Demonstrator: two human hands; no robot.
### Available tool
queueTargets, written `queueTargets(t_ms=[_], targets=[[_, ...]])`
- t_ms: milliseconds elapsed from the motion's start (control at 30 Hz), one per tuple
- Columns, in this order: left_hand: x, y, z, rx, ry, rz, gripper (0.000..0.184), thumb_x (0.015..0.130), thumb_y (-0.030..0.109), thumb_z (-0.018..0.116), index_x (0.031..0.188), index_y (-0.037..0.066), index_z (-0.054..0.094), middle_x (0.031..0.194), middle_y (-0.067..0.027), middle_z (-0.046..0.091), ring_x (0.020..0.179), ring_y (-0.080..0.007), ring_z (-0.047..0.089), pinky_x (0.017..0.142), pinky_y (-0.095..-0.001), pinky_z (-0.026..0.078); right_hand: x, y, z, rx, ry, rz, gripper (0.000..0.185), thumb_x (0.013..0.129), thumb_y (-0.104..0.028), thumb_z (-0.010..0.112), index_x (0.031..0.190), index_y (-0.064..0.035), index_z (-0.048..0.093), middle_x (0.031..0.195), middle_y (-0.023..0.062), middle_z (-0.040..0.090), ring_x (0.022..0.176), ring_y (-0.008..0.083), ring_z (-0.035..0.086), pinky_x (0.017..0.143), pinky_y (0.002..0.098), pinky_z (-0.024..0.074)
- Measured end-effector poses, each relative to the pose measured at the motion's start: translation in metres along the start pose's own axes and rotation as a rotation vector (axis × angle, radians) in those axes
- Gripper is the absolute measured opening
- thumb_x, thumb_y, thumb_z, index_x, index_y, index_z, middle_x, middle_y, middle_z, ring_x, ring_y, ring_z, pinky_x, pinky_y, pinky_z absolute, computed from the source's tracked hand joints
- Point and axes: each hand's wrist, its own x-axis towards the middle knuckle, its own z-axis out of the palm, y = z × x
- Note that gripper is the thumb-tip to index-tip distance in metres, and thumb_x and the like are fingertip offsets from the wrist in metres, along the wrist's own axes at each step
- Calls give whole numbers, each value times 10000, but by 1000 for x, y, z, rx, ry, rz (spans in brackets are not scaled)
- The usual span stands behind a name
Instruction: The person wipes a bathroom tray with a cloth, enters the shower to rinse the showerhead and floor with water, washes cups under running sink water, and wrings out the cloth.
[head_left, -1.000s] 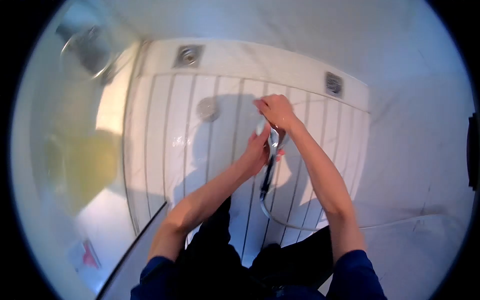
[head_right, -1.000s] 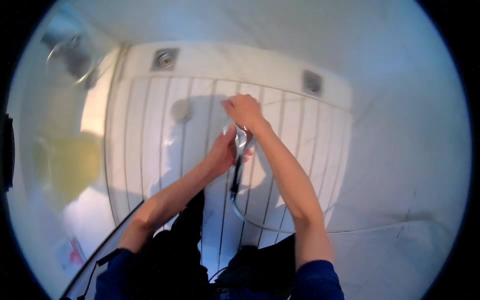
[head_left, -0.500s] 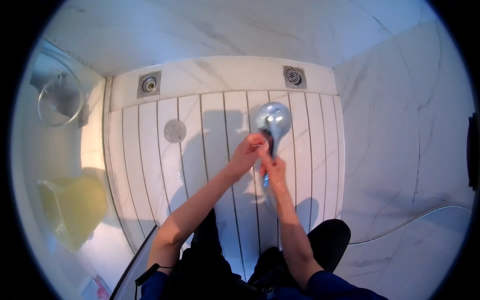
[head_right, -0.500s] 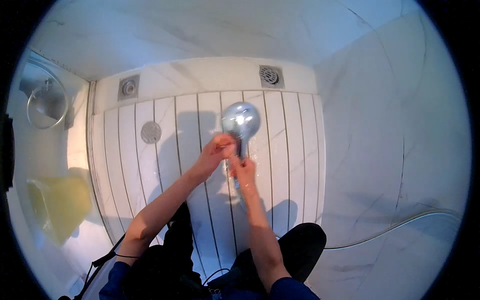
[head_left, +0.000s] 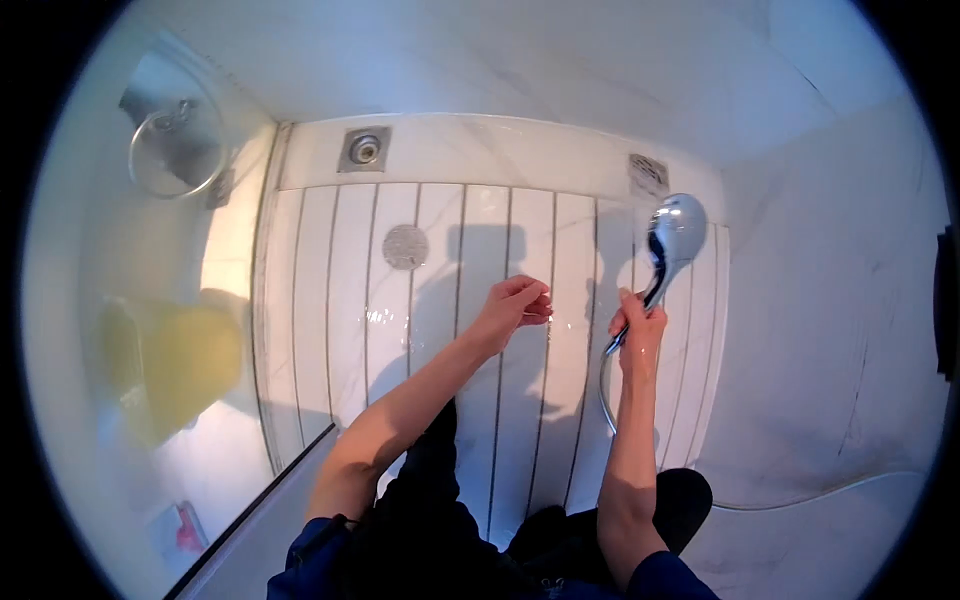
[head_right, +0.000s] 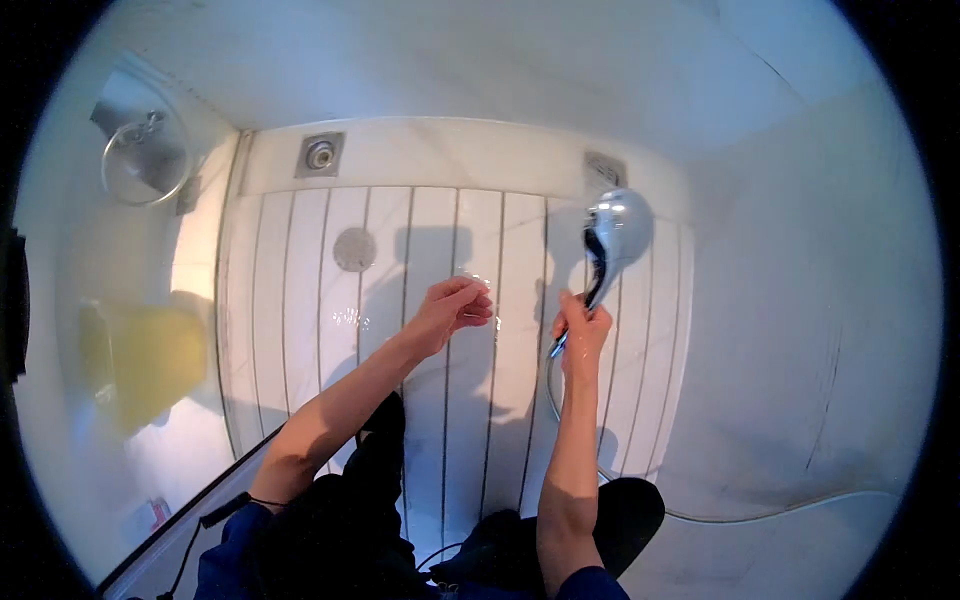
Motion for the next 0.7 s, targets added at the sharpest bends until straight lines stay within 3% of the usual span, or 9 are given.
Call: queueTargets(t_ms=[200,400,433,467,500,567,633,667,700], targets=[[12,21,-24,-287,-6,40,157,881,190,541,946,49,561,847,-72,606,784,-173,614,711,-311,519,-45,22,51,-270,-265,97,254,743,-134,728,628,-43,521,503,18,505,416,72,443,394,221,353],[37,76,-35,-595,-35,248,225,860,168,569,1036,38,519,963,-143,590,968,-256,567,830,-398,489,-92,54,70,-459,-467,98,356,741,-192,749,575,-68,459,479,12,490,417,68,442,389,229,355],[49,69,-47,-562,-168,284,343,859,284,582,1100,59,489,1032,-126,582,988,-264,563,886,-428,465,-91,59,71,-464,-477,95,356,741,-192,749,575,-68,459,479,12,490,417,68,442,389,229,355],[44,70,-48,-565,-161,291,343,859,284,582,1100,59,489,1032,-126,582,988,-264,563,886,-428,465,-89,61,74,-511,-379,4,341,750,-193,736,581,-67,468,481,6,488,419,66,438,390,228,345],[38,68,-48,-629,-307,197,395,860,319,582,1128,49,473,1072,-128,570,1009,-275,558,893,-435,460,-88,61,75,-554,-278,-85,326,759,-194,724,587,-67,477,483,1,486,420,63,434,391,227,335],[9,71,-25,-700,-512,25,516,869,424,554,1182,27,454,1131,-132,551,1064,-263,544,888,-406,466,-69,46,73,-441,-281,-12,275,791,-194,677,618,-60,511,513,7,519,444,73,452,421,231,337],[11,28,-15,30,-297,489,494,882,441,529,1154,31,490,1031,-112,592,910,-214,609,789,-350,512,-59,47,64,-446,-334,8,260,804,-208,656,635,-54,532,536,13,542,469,79,471,446,234,352],[-10,41,-3,-340,-378,165,460,889,423,527,1131,33,503,990,-103,607,835,-194,630,741,-327,530,-47,52,55,-334,-508,148,221,810,-229,642,741,-36,561,641,39,580,548,100,518,502,246,397],[-16,36,-3,-348,-366,162,460,889,423,527,1131,33,503,990,-103,607,835,-194,630,741,-327,530,-49,47,59,-217,-672,290,237,815,-249,629,847,-18,589,746,66,619,627,122,565,558,259,441]])
